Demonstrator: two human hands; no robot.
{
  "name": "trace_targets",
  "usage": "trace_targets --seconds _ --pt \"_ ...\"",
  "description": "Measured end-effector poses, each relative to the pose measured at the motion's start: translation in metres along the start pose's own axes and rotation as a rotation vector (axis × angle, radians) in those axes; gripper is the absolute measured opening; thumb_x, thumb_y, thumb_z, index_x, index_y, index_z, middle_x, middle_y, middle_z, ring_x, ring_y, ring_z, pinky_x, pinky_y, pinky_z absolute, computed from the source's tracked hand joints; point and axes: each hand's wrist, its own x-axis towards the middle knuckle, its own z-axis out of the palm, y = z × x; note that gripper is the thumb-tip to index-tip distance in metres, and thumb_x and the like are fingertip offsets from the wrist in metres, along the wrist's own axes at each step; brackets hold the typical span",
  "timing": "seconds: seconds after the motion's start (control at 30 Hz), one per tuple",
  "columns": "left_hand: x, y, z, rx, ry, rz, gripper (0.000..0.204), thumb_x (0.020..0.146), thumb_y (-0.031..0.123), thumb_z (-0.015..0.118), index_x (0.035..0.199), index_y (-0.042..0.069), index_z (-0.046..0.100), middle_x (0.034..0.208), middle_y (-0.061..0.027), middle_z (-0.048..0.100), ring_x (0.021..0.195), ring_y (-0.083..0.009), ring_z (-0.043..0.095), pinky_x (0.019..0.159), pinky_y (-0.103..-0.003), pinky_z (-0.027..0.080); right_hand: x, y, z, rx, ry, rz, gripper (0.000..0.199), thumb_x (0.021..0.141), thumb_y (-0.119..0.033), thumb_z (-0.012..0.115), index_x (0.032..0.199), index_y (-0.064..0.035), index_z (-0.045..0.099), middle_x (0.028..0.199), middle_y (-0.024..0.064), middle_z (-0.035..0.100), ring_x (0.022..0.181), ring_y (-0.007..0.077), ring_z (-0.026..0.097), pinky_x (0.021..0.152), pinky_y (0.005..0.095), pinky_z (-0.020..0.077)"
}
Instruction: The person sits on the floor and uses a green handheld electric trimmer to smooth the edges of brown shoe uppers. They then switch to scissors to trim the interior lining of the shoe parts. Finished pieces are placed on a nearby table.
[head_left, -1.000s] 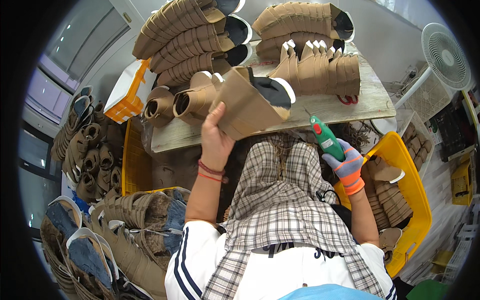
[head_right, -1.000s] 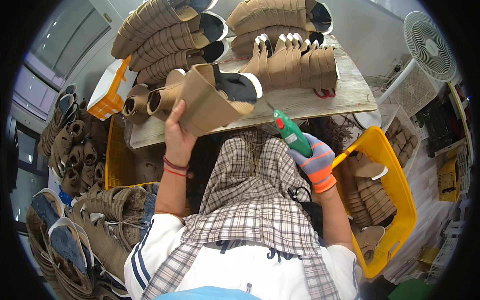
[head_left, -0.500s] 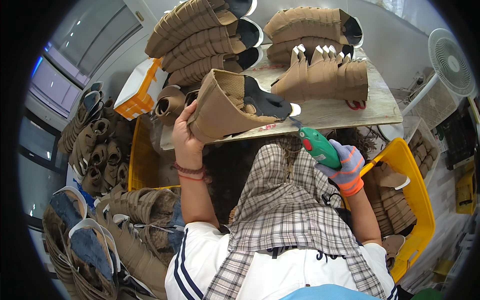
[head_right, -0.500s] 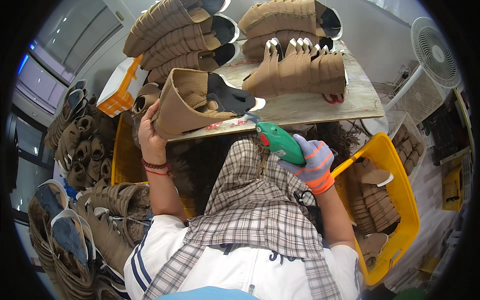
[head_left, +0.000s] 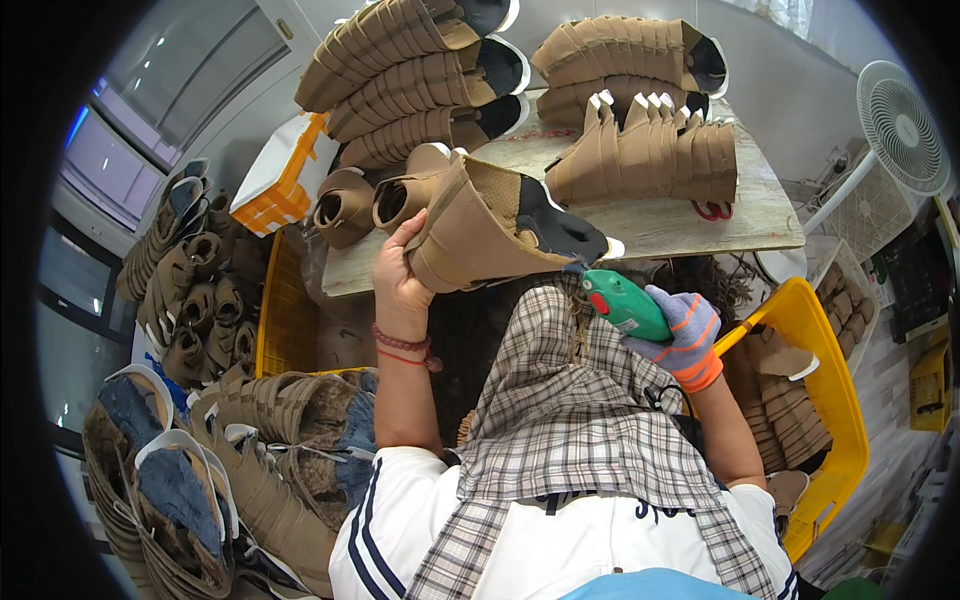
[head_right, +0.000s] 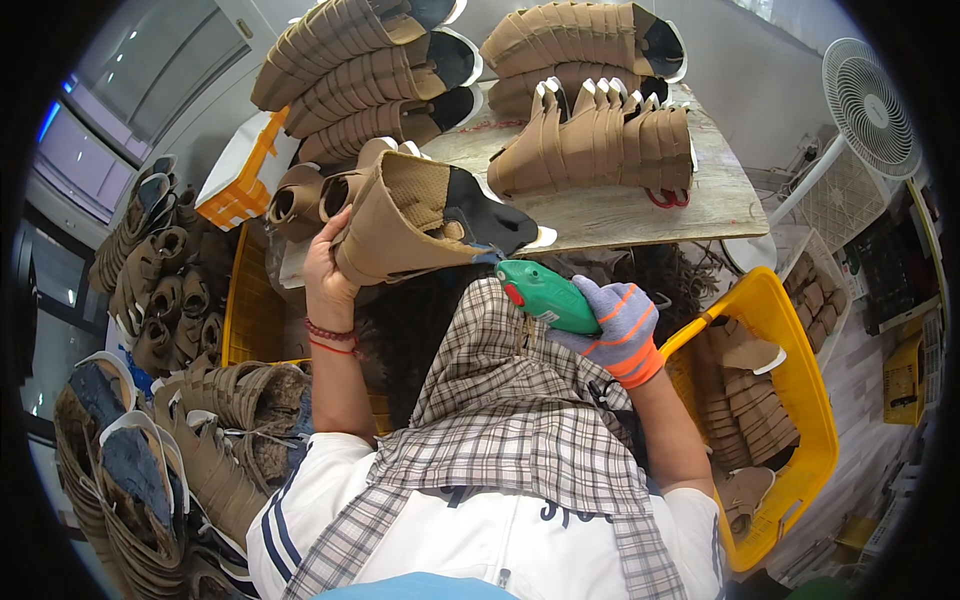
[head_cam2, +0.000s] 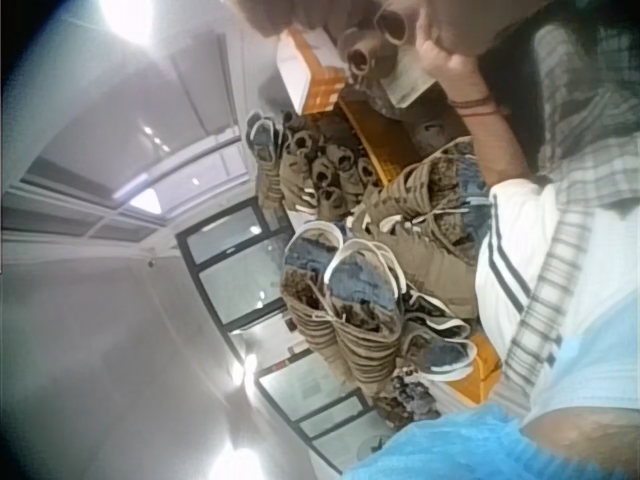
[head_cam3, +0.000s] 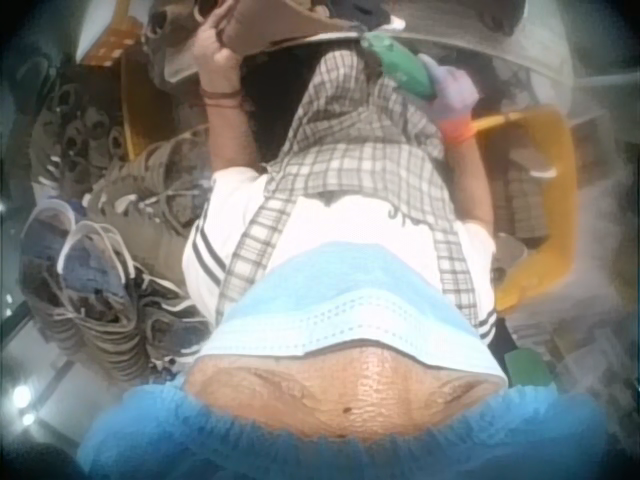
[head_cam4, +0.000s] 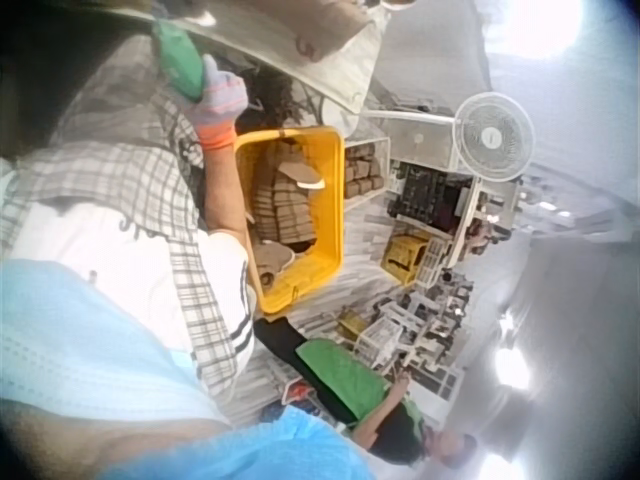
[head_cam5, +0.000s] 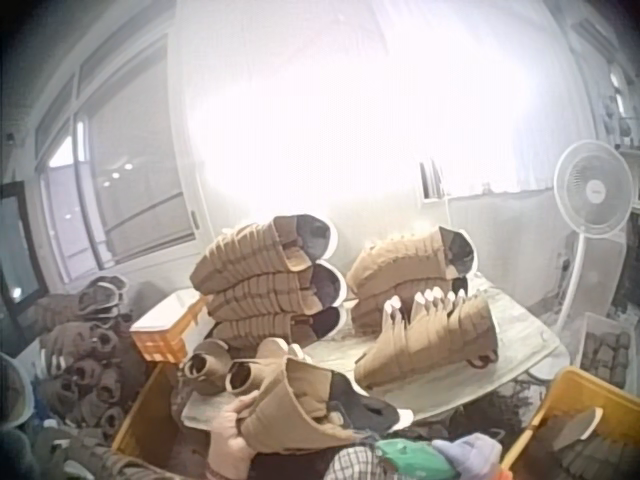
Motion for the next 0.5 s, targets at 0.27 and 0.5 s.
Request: trace_targets --seconds 0.27,0.5 --pt "-0.014 -0.023 0.004 0.007 0.000 0.081 0.031 0.095 0.010 0.044 0.121 -0.005 0.048 0.117 -0.0203 0.058 0.105 -0.0310 0.061 0.088 -0.044 0.054 0.005 -0.016 0.006 0.081 0.007 0.055 0.067 0.052 -0.037 0.087 0.106 -0.0068 0.063 0.073 0.0044 0.061 0.060 0.0217 0.056 0.056 0.0316 0.0472" --pt "-0.053 -0.063 0.036 0.432 0.004 0.441 0.031 0.093 0.011 0.053 0.121 -0.002 0.052 0.112 -0.0134 0.062 0.100 -0.0252 0.062 0.090 -0.037 0.050 0.008 -0.033 0.016 0.275 -0.026 0.248 0.064 0.049 -0.031 0.089 0.104 -0.0070 0.065 0.086 0.0099 0.067 0.073 0.0251 0.065 0.065 0.0326 0.0527"
